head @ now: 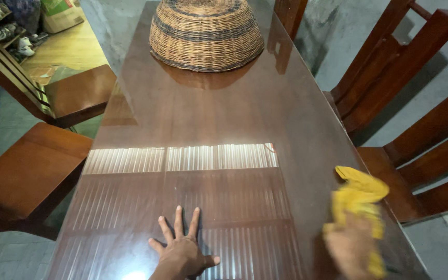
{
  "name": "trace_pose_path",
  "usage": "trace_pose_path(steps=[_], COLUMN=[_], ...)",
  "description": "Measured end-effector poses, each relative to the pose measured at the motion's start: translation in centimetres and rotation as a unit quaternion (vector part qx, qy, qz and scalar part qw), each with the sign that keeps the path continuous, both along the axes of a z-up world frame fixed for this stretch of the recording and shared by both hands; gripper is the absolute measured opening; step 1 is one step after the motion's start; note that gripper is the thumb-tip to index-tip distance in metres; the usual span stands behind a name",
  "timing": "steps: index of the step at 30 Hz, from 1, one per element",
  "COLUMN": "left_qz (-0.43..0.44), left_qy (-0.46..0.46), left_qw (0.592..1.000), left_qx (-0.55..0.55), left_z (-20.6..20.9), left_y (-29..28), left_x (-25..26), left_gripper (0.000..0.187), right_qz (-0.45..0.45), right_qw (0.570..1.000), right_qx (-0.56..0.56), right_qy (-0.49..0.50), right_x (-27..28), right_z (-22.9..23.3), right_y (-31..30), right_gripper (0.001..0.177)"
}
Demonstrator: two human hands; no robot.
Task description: The person wipes a glossy wooden dining table with a yellow cloth. They move the cloth across the surface in repeated strokes, covering different areas of the table while a woven basket remains on the tabletop.
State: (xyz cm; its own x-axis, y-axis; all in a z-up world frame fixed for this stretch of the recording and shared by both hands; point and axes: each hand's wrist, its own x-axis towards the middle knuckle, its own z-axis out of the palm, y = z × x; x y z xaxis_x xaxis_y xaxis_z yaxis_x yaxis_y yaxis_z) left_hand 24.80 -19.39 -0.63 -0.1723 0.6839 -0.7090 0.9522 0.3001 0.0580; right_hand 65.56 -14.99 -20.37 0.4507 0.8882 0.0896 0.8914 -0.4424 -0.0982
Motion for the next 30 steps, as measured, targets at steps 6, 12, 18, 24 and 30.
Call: trace_pose_path(steps=[6, 12, 18, 24, 30], left_qz=[0.047, 0.166, 0.121, 0.14, 0.144], left_qy=[-0.048, -0.075, -0.039, -0.024, 0.023], left_qw=[0.993, 0.947, 0.961, 0.955, 0.975], left_qx=[0.093, 0.265, 0.247, 0.259, 0.166], left_z=[-2.2, -4.5, -5.2, -5.3, -5.2], left_y=[-0.7, -1.9, -2.3, -0.8, 1.8], left_x=[-0.9, -6.8, -9.4, -7.9, -6.5], left_gripper=[0.112, 0.094, 0.089, 0.102, 0.096], right_qz=[0.236, 0.514, 0.537, 0.437, 0.24], right_qw=[0.96, 0.824, 0.809, 0.875, 0.969], right_qx=[0.003, -0.115, -0.175, -0.134, -0.04], right_qy=[0.153, 0.209, 0.161, 0.16, 0.026], right_x=[-20.6, -32.7, -33.8, -28.7, -7.6], right_z=[7.1, 14.6, 16.6, 14.1, 6.0], right_y=[-1.3, -4.4, -3.7, 0.7, 8.6], right_gripper=[0.063, 0.064, 0.059, 0.063, 0.058])
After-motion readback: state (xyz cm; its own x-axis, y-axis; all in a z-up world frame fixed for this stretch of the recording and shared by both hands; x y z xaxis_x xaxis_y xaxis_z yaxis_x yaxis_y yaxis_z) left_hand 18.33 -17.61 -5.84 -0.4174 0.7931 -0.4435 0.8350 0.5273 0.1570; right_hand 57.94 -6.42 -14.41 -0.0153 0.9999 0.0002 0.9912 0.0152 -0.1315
